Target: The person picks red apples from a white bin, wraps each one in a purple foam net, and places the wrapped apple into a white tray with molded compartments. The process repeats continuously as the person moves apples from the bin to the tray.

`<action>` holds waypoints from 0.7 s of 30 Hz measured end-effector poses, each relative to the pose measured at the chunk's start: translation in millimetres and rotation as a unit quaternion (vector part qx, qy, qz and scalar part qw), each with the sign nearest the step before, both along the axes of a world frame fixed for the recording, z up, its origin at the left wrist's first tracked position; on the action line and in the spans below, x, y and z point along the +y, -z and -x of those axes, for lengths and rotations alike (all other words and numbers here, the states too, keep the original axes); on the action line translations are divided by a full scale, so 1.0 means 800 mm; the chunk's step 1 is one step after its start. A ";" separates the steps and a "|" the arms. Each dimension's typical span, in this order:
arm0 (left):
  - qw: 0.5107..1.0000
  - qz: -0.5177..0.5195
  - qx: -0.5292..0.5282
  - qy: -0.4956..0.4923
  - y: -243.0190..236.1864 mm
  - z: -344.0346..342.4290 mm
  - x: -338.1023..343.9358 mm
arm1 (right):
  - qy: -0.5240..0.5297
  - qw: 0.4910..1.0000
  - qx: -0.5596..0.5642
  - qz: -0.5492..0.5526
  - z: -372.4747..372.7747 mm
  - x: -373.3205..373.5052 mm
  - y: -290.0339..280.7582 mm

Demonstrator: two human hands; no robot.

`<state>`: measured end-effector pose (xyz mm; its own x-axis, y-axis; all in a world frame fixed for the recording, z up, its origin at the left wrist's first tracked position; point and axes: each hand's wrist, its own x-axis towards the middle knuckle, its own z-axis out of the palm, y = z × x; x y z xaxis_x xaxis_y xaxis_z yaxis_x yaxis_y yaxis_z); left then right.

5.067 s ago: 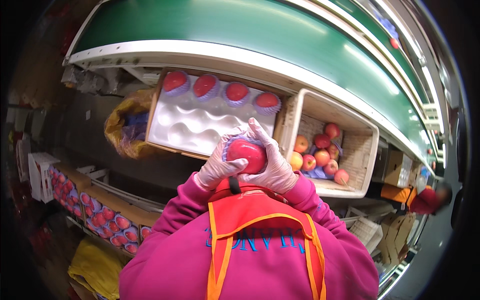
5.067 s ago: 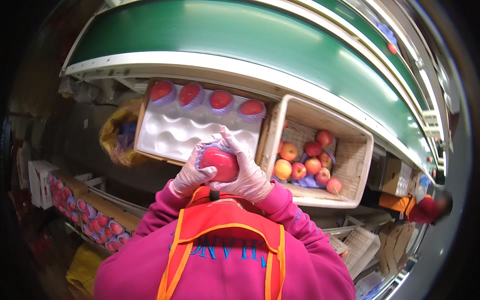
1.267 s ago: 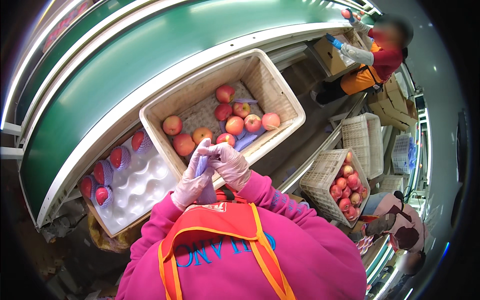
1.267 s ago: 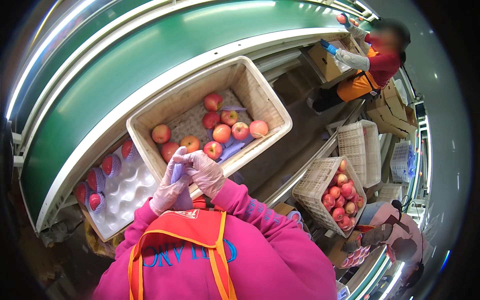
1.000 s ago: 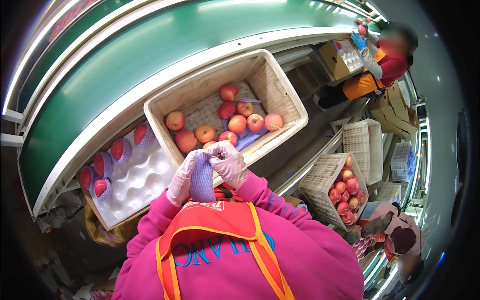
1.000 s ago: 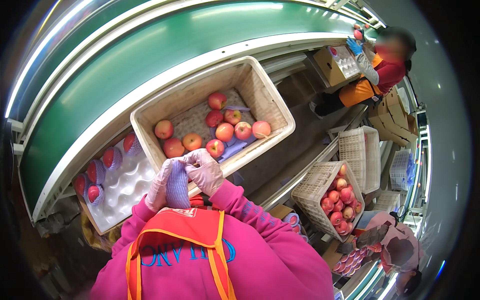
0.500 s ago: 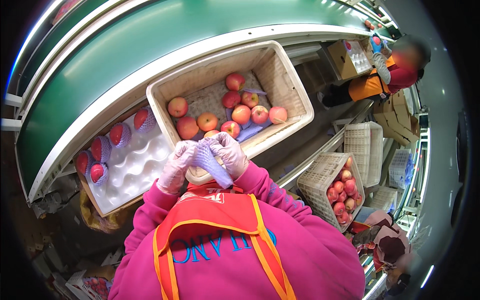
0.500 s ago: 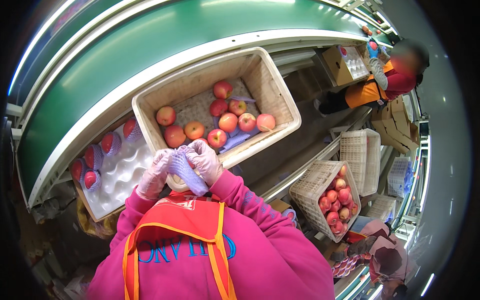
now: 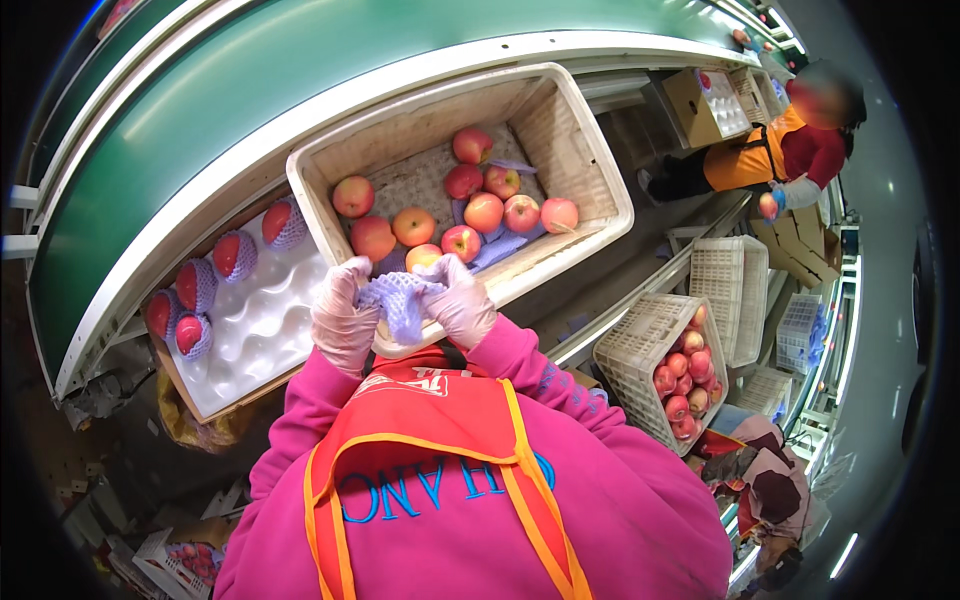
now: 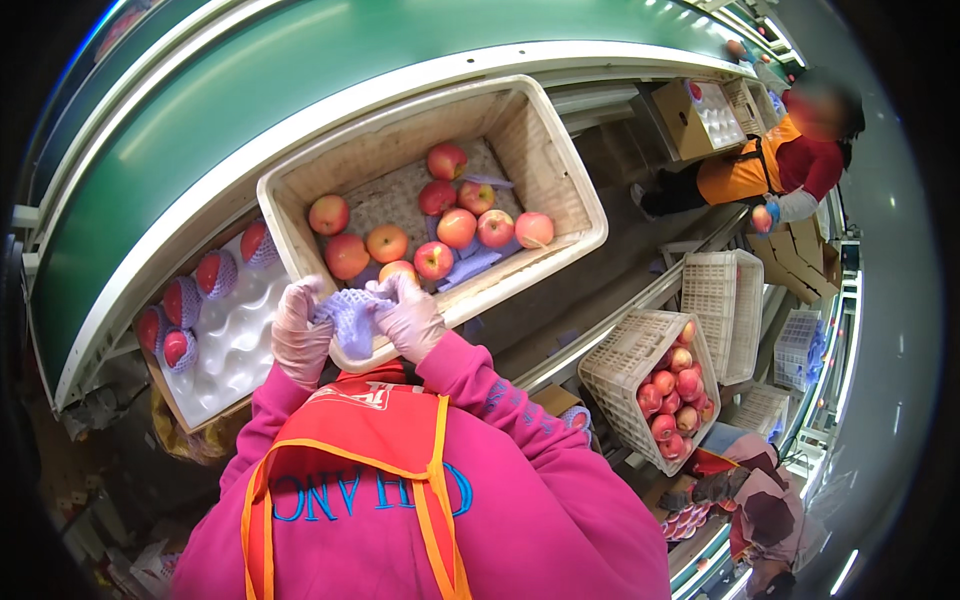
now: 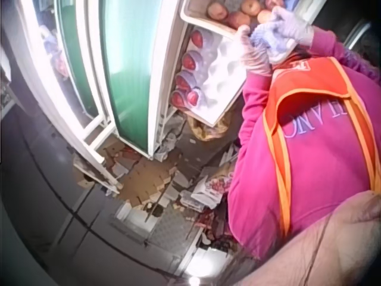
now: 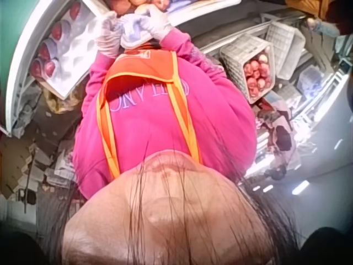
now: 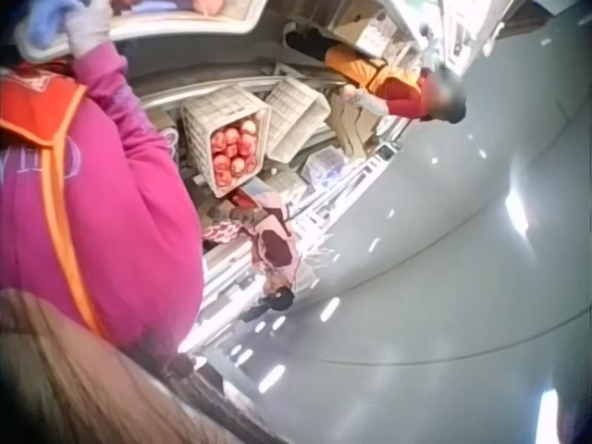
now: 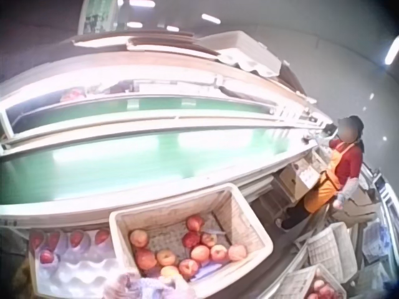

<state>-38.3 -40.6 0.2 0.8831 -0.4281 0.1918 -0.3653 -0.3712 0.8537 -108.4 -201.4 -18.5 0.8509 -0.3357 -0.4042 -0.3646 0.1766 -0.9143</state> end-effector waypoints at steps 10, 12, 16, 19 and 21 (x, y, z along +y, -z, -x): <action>0.720 0.329 0.593 0.147 0.008 0.008 -0.001 | -0.037 0.993 -0.111 0.034 0.007 -0.012 0.027; 0.734 0.205 0.625 0.170 0.001 0.018 -0.009 | -0.126 0.991 -0.035 -0.005 0.005 -0.020 0.028; 0.762 0.229 0.594 0.116 -0.016 0.013 -0.006 | -0.274 0.953 0.006 -0.125 -0.030 -0.123 0.034; 0.718 0.299 0.622 0.089 -0.020 0.009 -0.010 | -0.320 0.805 -0.039 0.497 -0.065 -0.214 0.121; 0.761 0.269 0.579 0.118 -0.001 0.023 -0.013 | -0.445 0.640 -0.061 0.623 -0.092 -0.237 0.170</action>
<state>-56.5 -50.9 0.6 0.5048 -0.7351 -0.4526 0.7440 0.1046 0.6599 -34.8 -391.2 -154.7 0.9286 0.3077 -0.2071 0.2746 -0.9457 -0.1738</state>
